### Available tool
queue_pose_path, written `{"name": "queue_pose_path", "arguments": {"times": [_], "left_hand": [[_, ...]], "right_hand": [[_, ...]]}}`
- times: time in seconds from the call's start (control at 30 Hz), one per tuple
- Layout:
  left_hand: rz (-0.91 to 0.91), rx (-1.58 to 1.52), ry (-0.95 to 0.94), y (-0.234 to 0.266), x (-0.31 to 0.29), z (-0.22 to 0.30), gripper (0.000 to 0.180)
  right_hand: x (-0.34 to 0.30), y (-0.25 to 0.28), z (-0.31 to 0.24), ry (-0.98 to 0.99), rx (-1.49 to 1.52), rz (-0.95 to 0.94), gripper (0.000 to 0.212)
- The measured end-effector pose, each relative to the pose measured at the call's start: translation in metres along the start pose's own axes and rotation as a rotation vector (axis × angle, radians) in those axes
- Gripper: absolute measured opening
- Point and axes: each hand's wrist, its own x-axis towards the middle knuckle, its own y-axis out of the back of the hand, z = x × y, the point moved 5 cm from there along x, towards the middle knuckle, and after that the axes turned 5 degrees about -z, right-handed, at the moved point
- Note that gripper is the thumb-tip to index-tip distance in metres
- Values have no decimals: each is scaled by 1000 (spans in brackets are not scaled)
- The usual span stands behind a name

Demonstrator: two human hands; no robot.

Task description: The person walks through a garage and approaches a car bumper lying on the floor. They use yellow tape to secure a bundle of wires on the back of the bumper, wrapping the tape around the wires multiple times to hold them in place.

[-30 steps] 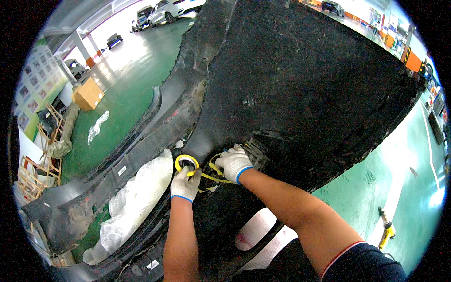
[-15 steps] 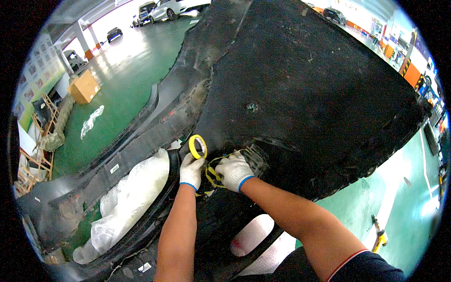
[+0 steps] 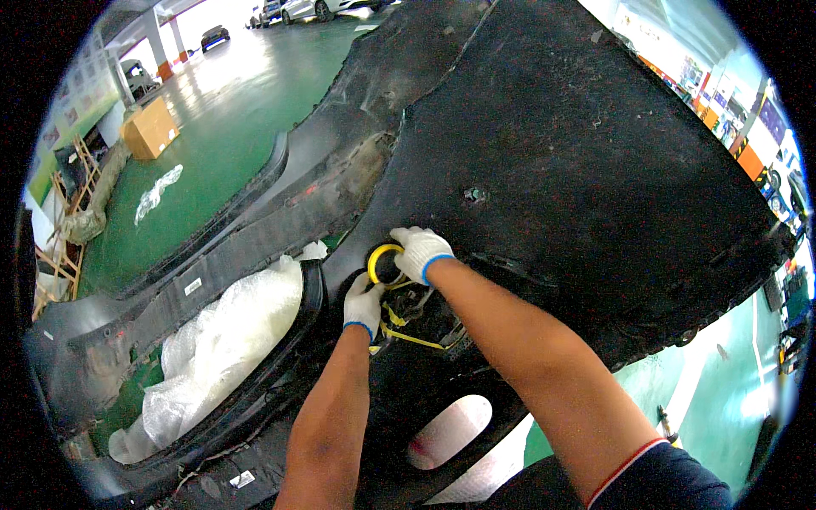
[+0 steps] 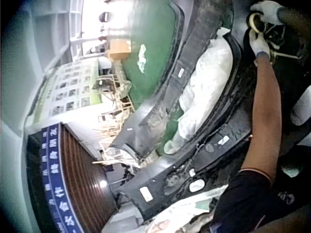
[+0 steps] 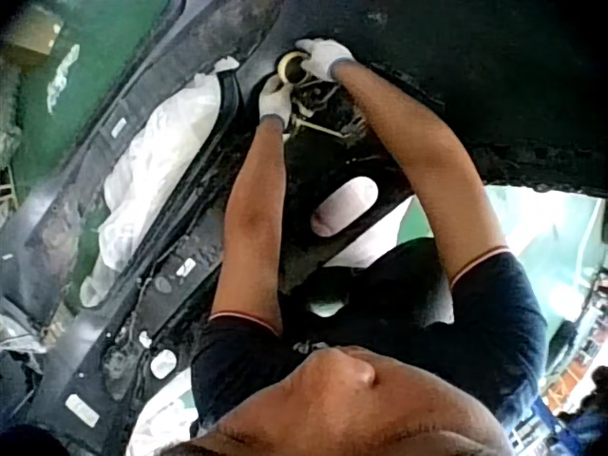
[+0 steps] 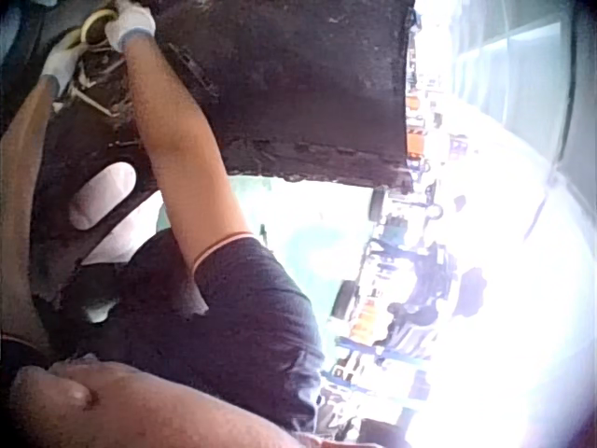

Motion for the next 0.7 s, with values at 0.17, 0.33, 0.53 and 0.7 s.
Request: {"name": "queue_pose_path", "arguments": {"times": [0.17,0.33,0.53,0.7], "left_hand": [[-11,42,-61,0,-4,7,41],[36,70,-109,-3,-5,11,35],[84,216,-49,-9,-6,5,31],[76,399,-184,-12,-8,13,31]], "right_hand": [[24,-20,4,-2,-32,-226,57],[27,-17,11,-27,-91,-136,40],[33,-2,20,185,188,-140,30],[39,33,26,346,-328,-341,36]]}}
